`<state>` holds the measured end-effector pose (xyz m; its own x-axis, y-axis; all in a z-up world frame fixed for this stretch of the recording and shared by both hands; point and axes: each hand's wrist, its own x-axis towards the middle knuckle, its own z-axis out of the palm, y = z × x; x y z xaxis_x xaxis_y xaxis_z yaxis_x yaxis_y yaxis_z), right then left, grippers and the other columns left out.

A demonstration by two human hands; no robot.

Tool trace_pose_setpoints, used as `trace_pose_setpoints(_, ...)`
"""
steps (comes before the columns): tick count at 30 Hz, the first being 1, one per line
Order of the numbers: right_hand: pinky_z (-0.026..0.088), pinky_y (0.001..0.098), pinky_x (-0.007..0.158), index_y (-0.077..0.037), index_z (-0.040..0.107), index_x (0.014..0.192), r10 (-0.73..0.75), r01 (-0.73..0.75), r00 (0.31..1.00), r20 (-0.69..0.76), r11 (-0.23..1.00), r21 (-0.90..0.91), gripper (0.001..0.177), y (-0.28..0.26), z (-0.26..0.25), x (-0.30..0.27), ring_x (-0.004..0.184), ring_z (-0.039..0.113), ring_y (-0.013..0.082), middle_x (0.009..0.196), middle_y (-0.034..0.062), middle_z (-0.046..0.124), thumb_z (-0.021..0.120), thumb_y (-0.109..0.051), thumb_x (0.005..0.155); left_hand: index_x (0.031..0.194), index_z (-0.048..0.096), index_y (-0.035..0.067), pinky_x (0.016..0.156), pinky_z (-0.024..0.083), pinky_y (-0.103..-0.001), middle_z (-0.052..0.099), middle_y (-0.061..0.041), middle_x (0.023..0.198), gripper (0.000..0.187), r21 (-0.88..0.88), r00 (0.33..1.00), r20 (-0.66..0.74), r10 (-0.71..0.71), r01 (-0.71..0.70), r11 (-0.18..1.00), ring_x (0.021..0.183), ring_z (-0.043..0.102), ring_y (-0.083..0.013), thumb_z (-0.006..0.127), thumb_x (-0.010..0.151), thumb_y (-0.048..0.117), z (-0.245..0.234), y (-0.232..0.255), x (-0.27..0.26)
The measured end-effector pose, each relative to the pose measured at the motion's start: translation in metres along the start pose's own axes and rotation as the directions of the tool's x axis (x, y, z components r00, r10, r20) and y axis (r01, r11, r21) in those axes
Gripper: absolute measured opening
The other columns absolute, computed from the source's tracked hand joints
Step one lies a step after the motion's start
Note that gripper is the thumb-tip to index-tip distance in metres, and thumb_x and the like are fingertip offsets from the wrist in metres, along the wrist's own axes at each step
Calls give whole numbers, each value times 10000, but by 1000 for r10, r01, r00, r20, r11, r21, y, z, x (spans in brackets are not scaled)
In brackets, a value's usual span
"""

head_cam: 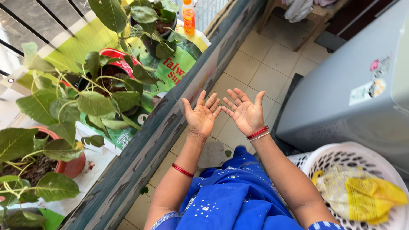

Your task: The person scrapes residue from a small container onto a surface, then places the container and other items into a blue plastic bag. They tie the bag, place it into a larger white bag, and put the white bag into a red bucket. Finally, they move the bucket to a shelf.

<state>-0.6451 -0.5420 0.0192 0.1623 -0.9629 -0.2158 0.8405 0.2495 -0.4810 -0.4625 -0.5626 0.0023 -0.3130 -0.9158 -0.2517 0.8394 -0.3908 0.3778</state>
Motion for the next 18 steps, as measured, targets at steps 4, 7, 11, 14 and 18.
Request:
trace_pose_setpoints(4,364,593,1177,-40,488,1404,26,-27,999,41,1000,10,962,-9,1,37,1414,428,401,1542,188,449,306,-831,887,1648,168,137,1253,125,-534,227,-293,1663,1062,24,999,10,42,-42,999,1545,205,-430,275,879,861,2,10,28)
trace_pose_setpoints(7,387,588,1162,-47,531,1361,77,-77,996,52,997,0,937,-15,-4,73,1374,470,386,1513,176,486,293,-824,895,1652,165,128,1262,122,-514,223,-296,1667,1061,53,996,6,90,-90,995,1552,203,-424,280,889,856,-1,16,53)
trace_pose_setpoints(11,413,578,1143,-46,548,1342,141,-139,983,114,990,-21,925,-29,-18,133,1327,511,362,1464,164,519,309,-823,900,1652,153,122,1258,119,-506,219,-282,1668,1061,71,984,-44,170,-167,983,1547,217,-417,277,888,848,-6,19,102)
trace_pose_setpoints(14,417,537,1118,-58,536,1359,207,-200,967,148,978,-60,872,-40,-31,183,1298,526,343,1447,150,545,351,-796,935,1645,135,135,1252,113,-499,231,-256,1676,1056,188,969,-105,222,-199,962,1554,215,-394,277,874,843,-6,16,151)
trace_pose_setpoints(18,450,505,1087,-60,544,1330,293,-277,953,77,945,-174,821,-65,-39,249,1254,573,319,1405,135,582,398,-759,926,1653,135,107,1245,97,-496,234,-262,1670,1058,275,932,-185,313,-256,927,1562,195,-390,267,900,838,3,13,210)
